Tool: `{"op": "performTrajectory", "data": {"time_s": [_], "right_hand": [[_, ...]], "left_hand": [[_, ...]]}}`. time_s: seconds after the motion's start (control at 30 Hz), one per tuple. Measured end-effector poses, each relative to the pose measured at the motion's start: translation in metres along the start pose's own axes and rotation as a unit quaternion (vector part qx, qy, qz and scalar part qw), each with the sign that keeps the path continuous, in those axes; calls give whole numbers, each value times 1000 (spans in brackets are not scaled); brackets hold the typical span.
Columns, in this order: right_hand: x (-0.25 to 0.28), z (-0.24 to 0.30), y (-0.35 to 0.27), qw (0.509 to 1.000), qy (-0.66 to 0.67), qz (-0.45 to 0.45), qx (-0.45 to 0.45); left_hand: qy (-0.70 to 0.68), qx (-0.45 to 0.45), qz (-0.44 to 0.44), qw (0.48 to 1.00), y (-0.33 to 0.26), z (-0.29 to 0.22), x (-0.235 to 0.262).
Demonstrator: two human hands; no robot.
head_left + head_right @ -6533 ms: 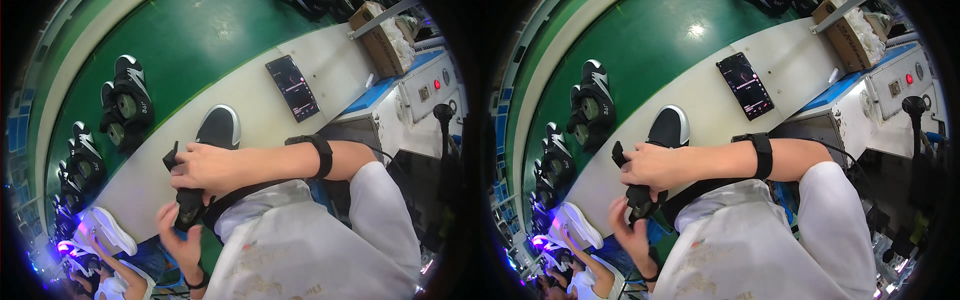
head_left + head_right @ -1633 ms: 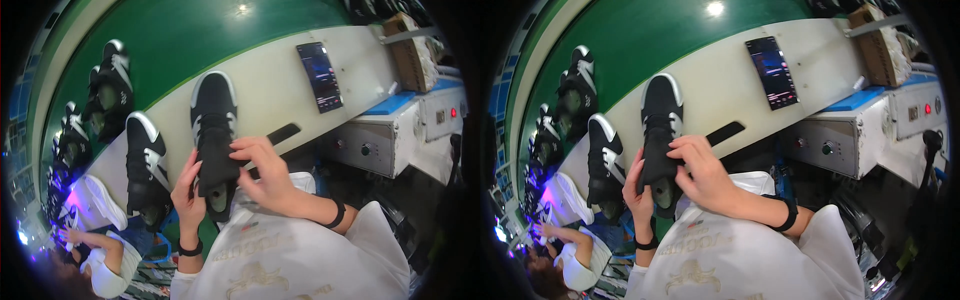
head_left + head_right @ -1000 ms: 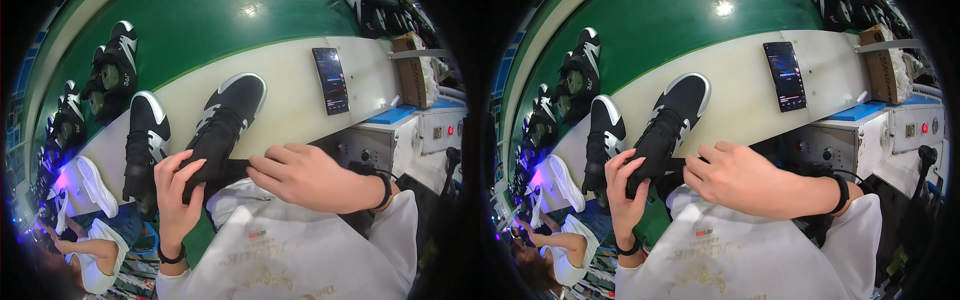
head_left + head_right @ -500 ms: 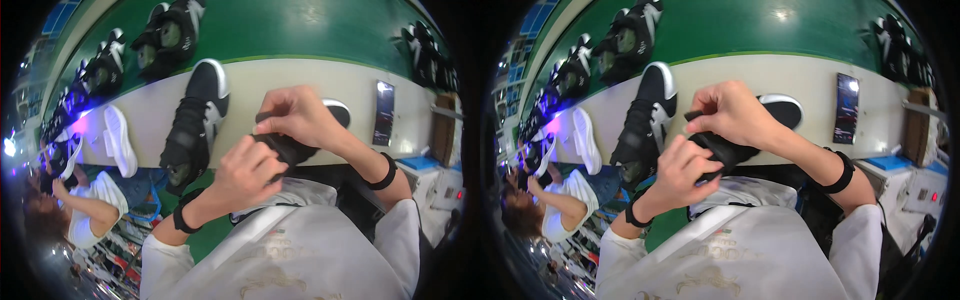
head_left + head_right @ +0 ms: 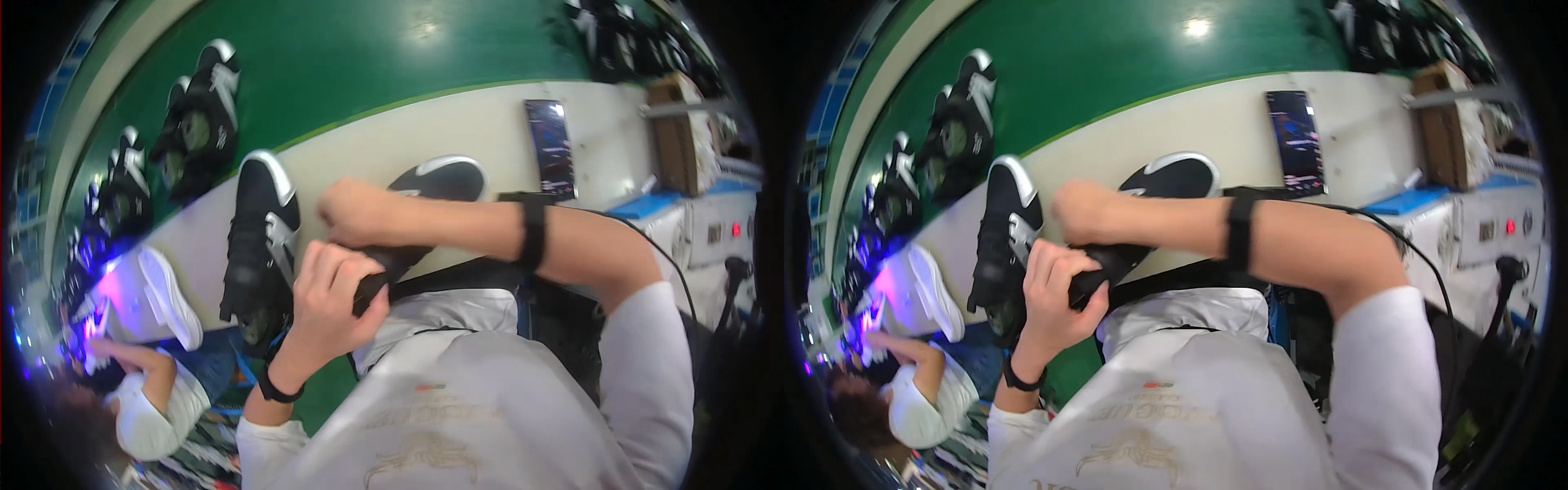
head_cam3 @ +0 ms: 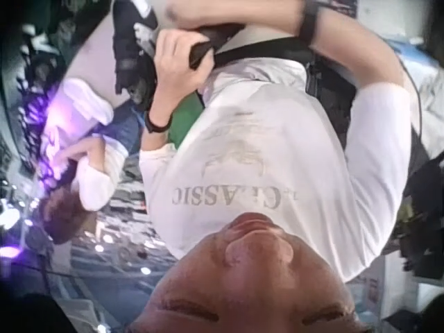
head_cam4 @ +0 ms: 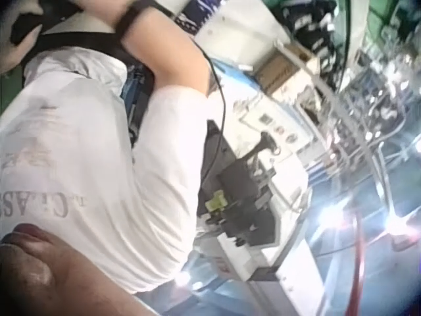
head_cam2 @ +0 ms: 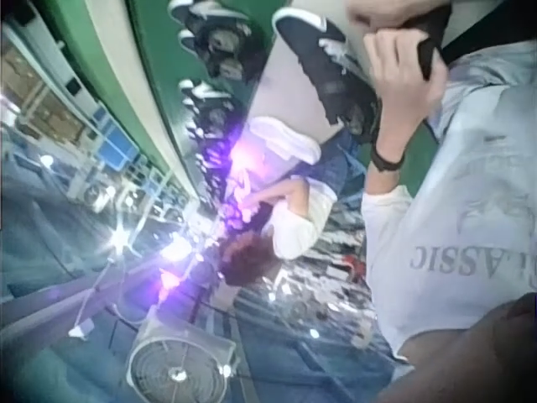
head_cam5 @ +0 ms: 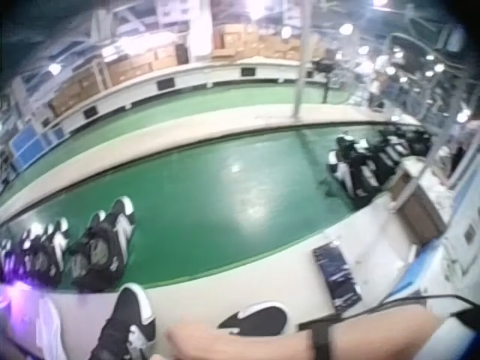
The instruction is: Attaching straps and finishing components on athletic shoes on a conveyor belt.
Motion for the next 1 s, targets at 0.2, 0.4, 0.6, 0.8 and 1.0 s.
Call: {"op": "performTrajectory", "data": {"time_s": [0.2,0.4,0.6,0.8,1.0], "right_hand": [[18,49,24,979,29,-137,150],[-24,157,35,940,-95,-41,326],[-47,167,34,915,-201,-67,343],[-38,165,33,922,-187,-48,336],[70,106,13,939,34,-221,260]], "left_hand": [[29,60,-26,997,-26,-2,-1],[66,133,-32,988,-63,-3,-10],[7,197,-31,980,-83,10,-16],[48,246,24,968,-83,11,-20],[-81,242,39,966,-74,16,-30]]}}
Point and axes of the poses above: each hand's wrist, its own y-axis towards the middle knuckle, its own x-axis out of the back of the hand, z = x × y, the point moved 9 cm from there along y, towards the middle knuckle, and after that the axes turned 13 degrees about z, right-handed, at the moved point
